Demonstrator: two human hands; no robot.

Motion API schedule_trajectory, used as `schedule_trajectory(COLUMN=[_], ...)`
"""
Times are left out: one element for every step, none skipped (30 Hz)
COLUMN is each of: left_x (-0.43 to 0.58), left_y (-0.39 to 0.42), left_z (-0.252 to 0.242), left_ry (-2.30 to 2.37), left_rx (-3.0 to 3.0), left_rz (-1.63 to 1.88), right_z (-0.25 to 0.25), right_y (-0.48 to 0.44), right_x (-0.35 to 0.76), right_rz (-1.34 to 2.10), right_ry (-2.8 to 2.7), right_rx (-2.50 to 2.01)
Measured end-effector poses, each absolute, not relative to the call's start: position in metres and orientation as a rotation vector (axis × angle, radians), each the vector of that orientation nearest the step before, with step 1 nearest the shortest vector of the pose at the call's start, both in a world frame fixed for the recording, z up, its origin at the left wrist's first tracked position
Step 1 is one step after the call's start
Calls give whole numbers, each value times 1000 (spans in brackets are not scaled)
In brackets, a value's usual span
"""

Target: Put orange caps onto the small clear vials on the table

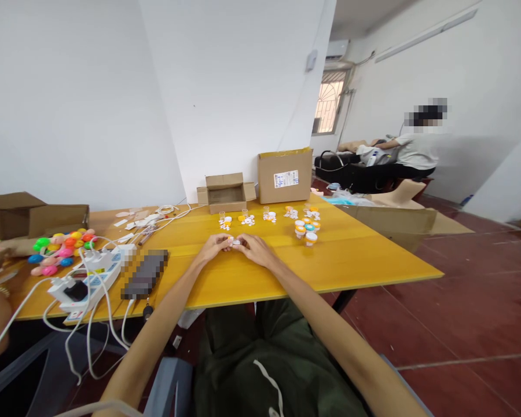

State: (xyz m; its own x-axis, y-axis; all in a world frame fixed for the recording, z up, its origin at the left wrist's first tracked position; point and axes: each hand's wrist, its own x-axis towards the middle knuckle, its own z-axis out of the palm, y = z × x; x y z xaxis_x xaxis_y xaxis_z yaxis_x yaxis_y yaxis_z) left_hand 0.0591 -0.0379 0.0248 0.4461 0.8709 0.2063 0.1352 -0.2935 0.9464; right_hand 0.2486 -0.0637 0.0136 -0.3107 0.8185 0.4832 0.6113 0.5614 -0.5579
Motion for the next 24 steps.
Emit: schedule_trajectory(left_x=[59, 58, 58, 58, 58, 58, 59, 59, 59, 60, 60, 61, 61, 61, 61, 61, 61, 61, 61, 61, 61, 61, 61, 61], left_y=[-37, -37, -36, -36, -36, -35, -35, -35, -35, -35, -36, -36, -37, -37, -38, -39, -39, -39, -39, -39, -39, -39, -38, -38], left_z=[24, 24, 23, 23, 23, 23, 23, 23, 23, 24, 24, 24, 25, 25, 25, 26, 26, 26, 25, 25, 24, 24, 24, 24], left_ry=[874, 875, 875, 874, 874, 873, 872, 871, 870, 867, 864, 861, 856, 850, 843, 837, 831, 827, 825, 825, 826, 827, 829, 830], left_rx=[1725, 1727, 1728, 1730, 1732, 1735, 1739, 1741, 1741, 1738, 1732, 1725, 1717, 1707, 1695, 1680, 1665, 1649, 1636, 1626, 1621, 1618, 1617, 1617], left_rz=[946, 946, 945, 943, 941, 938, 934, 931, 929, 927, 927, 925, 922, 920, 915, 912, 908, 906, 906, 907, 908, 908, 907, 908], right_z=[13, 13, 13, 14, 14, 14, 14, 14, 15, 15, 14, 14, 14, 14, 14, 14, 14, 14, 14, 15, 15, 15, 15, 14], right_y=[-63, -63, -63, -63, -63, -63, -63, -64, -64, -64, -65, -65, -65, -66, -66, -67, -67, -68, -68, -69, -69, -69, -69, -68], right_x=[249, 248, 248, 248, 248, 248, 247, 247, 246, 246, 245, 245, 244, 244, 244, 243, 243, 243, 243, 243, 243, 243, 243, 243], right_rz=[329, 315, 308, 308, 313, 321, 329, 336, 341, 341, 335, 324, 309, 293, 279, 267, 260, 257, 256, 255, 253, 250, 245, 240], right_ry=[-2040, -2043, -2047, -2050, -2051, -2050, -2046, -2042, -2040, -2041, -2045, -2052, -2060, -2067, -2075, -2083, -2091, -2099, -2105, -2108, -2107, -2103, -2097, -2091], right_rx=[-1143, -1141, -1140, -1141, -1147, -1157, -1171, -1187, -1199, -1204, -1199, -1187, -1172, -1157, -1148, -1145, -1148, -1151, -1153, -1151, -1146, -1141, -1135, -1132])
